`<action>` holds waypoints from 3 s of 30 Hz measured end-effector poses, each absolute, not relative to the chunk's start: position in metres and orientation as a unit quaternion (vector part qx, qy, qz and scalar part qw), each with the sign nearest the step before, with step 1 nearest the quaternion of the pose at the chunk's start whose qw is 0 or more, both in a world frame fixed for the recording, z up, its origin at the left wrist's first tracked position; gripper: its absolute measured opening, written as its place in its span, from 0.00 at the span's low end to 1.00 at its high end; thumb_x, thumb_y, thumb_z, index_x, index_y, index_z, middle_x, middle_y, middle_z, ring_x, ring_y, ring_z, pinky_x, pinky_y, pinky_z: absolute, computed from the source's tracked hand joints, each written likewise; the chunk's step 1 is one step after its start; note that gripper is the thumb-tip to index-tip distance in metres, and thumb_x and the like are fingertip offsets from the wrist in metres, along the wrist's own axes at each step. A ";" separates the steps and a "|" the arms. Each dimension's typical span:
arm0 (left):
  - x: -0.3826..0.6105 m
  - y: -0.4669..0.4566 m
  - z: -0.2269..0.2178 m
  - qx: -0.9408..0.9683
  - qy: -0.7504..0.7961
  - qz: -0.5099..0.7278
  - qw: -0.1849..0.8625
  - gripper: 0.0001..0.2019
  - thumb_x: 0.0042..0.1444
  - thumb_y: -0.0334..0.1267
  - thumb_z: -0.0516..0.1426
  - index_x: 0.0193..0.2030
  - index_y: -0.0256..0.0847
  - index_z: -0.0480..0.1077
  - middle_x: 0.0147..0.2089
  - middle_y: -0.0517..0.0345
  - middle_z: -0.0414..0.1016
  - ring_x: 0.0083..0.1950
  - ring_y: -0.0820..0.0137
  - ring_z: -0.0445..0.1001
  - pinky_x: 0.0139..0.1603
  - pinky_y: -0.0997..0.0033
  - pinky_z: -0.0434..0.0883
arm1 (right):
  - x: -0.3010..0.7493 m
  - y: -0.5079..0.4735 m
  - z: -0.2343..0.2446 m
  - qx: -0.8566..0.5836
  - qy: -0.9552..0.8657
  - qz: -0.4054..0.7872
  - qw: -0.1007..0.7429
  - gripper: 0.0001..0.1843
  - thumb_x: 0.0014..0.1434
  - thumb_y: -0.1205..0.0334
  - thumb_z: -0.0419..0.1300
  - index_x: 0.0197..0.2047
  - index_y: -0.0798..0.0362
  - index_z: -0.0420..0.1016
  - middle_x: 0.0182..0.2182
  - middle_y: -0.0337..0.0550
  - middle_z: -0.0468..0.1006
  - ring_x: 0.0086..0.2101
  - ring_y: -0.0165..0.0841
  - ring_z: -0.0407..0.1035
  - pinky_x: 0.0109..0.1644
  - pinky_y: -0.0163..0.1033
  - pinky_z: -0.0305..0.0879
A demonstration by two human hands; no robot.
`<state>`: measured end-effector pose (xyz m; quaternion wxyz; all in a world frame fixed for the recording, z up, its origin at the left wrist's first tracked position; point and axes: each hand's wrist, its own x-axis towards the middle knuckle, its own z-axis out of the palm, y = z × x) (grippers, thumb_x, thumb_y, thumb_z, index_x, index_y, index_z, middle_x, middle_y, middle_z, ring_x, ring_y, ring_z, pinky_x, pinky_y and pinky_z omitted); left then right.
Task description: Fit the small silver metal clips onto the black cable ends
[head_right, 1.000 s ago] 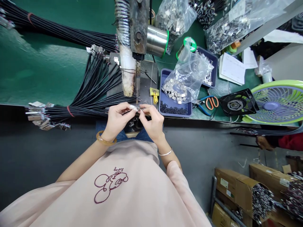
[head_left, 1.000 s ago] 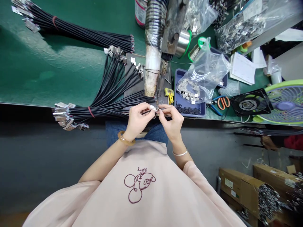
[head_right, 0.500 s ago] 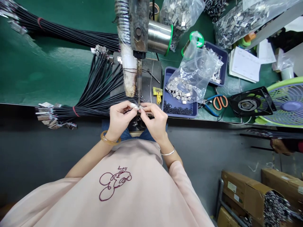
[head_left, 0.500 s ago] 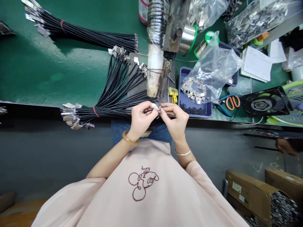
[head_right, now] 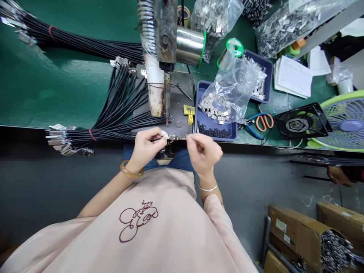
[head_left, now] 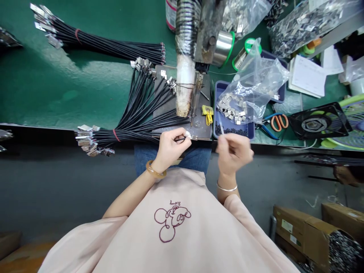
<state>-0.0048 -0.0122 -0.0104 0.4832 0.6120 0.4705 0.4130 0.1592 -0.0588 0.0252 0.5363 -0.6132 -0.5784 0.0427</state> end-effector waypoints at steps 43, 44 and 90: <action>-0.040 0.004 -0.005 0.759 0.305 0.345 0.460 0.09 0.60 0.34 0.62 0.45 0.39 0.83 0.38 0.53 0.85 0.32 0.72 0.77 0.27 0.77 0.65 | 0.271 -0.017 0.012 -0.738 -0.630 0.006 0.242 0.05 0.60 0.65 0.58 0.31 0.50 0.70 0.34 0.42 0.82 0.29 0.33 0.71 0.39 0.39 0.66; -0.039 0.004 -0.005 0.752 0.310 0.346 0.468 0.09 0.60 0.34 0.62 0.44 0.38 0.83 0.38 0.53 0.85 0.32 0.72 0.77 0.27 0.77 0.65 | 0.270 -0.017 0.011 -0.728 -0.642 0.014 0.239 0.05 0.60 0.65 0.58 0.31 0.49 0.70 0.36 0.43 0.83 0.31 0.34 0.72 0.40 0.39 0.67; -0.018 0.001 -0.007 0.602 0.402 0.389 0.569 0.08 0.58 0.39 0.61 0.32 0.37 0.73 0.25 0.60 0.75 0.26 0.76 0.73 0.31 0.78 0.71 | 0.135 -0.044 -0.011 -0.578 -0.621 0.217 0.484 0.06 0.62 0.63 0.60 0.33 0.48 0.74 0.43 0.43 0.80 0.43 0.35 0.77 0.46 0.43 0.78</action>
